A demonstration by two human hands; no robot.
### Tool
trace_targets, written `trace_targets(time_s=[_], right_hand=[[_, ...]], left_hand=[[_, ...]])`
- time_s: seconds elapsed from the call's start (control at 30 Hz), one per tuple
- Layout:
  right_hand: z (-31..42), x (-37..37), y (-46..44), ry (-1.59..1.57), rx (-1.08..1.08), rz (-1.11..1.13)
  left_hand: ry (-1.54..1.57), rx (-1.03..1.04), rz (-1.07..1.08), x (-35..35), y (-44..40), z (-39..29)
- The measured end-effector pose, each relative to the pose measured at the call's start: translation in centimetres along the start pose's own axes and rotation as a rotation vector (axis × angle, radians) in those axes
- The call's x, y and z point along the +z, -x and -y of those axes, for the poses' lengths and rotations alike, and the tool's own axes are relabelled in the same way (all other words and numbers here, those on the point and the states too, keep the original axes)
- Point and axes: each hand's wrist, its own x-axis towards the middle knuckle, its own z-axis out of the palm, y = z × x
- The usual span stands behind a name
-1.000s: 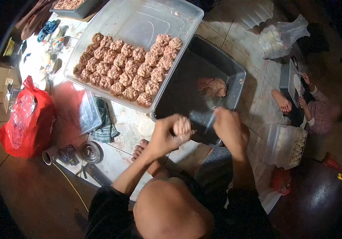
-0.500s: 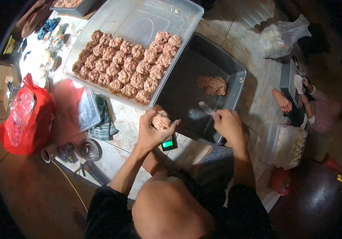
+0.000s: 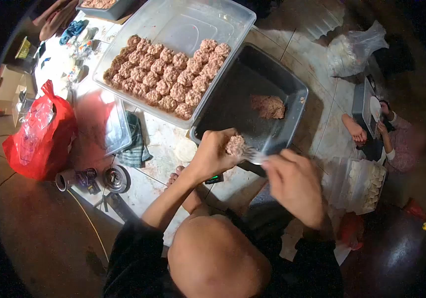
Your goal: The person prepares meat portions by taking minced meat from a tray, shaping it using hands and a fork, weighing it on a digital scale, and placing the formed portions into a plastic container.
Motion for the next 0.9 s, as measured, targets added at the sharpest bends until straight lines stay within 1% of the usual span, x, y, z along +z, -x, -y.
trace_targets(time_s=[0.07,0.1,0.13,0.17,0.2,0.27,0.33,0.37,0.43,0.47,0.5,0.57,0.6,0.63,0.67,0.7,0.73,0.77,0.83,0.9], right_hand=[[-0.2,-2.8,0.0,-0.12,0.099,-0.154],[0.0,-3.6,0.3,-0.187,0.163,-0.232],[0.1,-4.1,0.3,-0.204,0.157,-0.284],[-0.1,-3.2,0.2,-0.176,0.073,-0.247],[-0.3,-1.3,0.0,-0.15,-0.01,-0.213],[0.7,2.0,-0.2,-0.243,-0.045,0.031],[1.0,1.1,-0.2,-0.216,-0.009,-0.05],[1.3,-0.1,-0.1,-0.184,0.01,-0.075],[1.6,0.5,-0.1,-0.178,-0.004,-0.075],[1.7,0.6,-0.5,-0.173,-0.017,-0.086],[1.3,-0.3,-1.3,-0.196,0.075,-0.152],[-0.7,-0.1,-3.1,-0.073,0.219,-0.279],[-2.9,2.0,-3.8,-0.076,0.163,-0.295],[-5.1,4.6,-4.4,-0.03,0.112,-0.231],[-6.6,7.4,-4.4,0.032,0.236,-0.044],[-9.3,11.2,-4.4,0.012,0.193,0.016],[-11.2,15.3,-4.4,-0.086,0.102,-0.12],[-12.5,18.9,-5.4,0.047,0.021,-0.17],[-11.9,21.0,-8.0,-0.019,0.091,-0.05],[-11.2,20.7,-7.2,-0.029,-0.08,-0.313]], left_hand=[[0.226,0.037,0.01,1.0,0.5,1.3],[0.235,0.046,-0.016,0.8,1.0,1.2],[0.242,0.06,-0.047,0.1,1.3,0.9],[0.247,0.077,-0.082,-0.4,1.4,0.4],[0.254,0.085,-0.165,0.2,0.8,-0.4],[0.135,0.092,-0.081,0.4,0.2,-0.3],[-0.047,0.131,-0.019,-0.6,-0.3,-0.6],[-0.078,0.124,-0.056,-0.5,-0.1,-0.5],[-0.153,0.13,-0.115,-0.6,-0.1,-0.5],[-0.152,0.054,-0.084,-0.9,-0.3,-0.2],[-0.083,0.005,-0.082,-1.1,-0.5,-0.2],[0.057,-0.093,-0.084,-1.5,-0.7,-0.5],[-0.006,0.078,-0.145,-1.3,0.2,-0.4],[-0.058,0.152,-0.163,-1.9,1.3,-0.2],[0.119,0.112,-0.341,-2.0,1.9,-0.9],[0.298,0.073,-0.513,-2.1,2.4,-1.6],[0.298,0.11,-0.44,-1.6,2.3,-1.3],[0.087,0.136,-0.272,-1.7,2.6,-2.3],[-0.103,0.279,-0.2,0.5,1.8,-1.4],[0.06,0.223,-0.234,1.6,1.0,-1.6]])
